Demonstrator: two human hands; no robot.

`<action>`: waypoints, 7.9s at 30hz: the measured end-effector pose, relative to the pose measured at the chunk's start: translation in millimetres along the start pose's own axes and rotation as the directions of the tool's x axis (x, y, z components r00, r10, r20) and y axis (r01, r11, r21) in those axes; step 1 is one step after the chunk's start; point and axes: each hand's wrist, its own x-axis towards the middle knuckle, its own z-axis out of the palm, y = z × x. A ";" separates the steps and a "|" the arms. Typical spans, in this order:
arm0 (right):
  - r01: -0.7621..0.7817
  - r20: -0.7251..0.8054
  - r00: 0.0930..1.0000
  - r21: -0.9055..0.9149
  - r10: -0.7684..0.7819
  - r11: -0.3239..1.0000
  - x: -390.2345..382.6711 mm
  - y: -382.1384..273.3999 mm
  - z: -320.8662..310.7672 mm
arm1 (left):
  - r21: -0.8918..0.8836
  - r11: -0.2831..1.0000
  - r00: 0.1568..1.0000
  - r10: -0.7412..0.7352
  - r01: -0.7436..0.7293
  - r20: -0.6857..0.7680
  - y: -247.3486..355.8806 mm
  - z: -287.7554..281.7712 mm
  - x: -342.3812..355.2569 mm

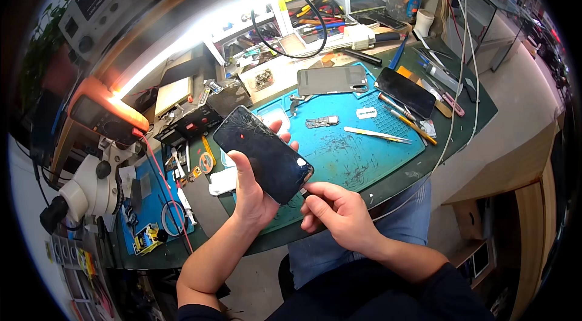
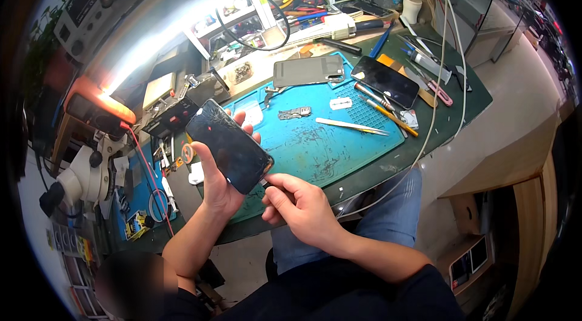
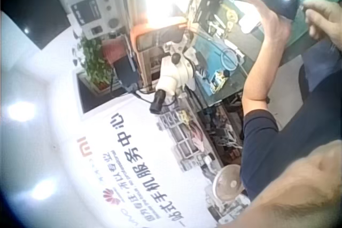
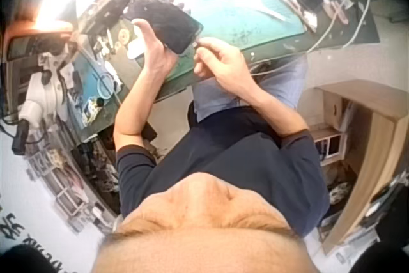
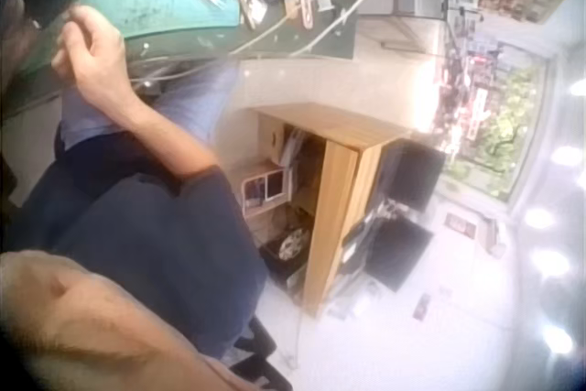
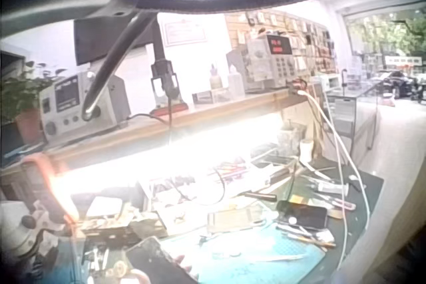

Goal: The person repairs a smartphone by connecting internal ribbon cables and testing the device. They use tweezers to align and press the connectors, then plug in a charging cable to verify the screen lights up and the device powers on.

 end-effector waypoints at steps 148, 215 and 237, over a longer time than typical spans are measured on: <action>0.045 0.129 0.992 -0.259 -0.011 0.965 142.5 -56.8 -60.4 | -0.220 0.932 0.954 -0.257 0.287 0.155 -7.6 -14.3 5.3; 0.027 0.200 0.980 -0.231 0.020 0.973 146.2 -50.0 -68.1 | -0.113 0.946 0.952 -0.293 0.302 0.094 0.5 -3.2 4.2; 0.051 0.197 0.980 -0.271 0.004 0.961 145.3 -51.1 -66.2 | -0.043 0.948 0.949 -0.315 0.316 0.032 0.3 -2.1 3.2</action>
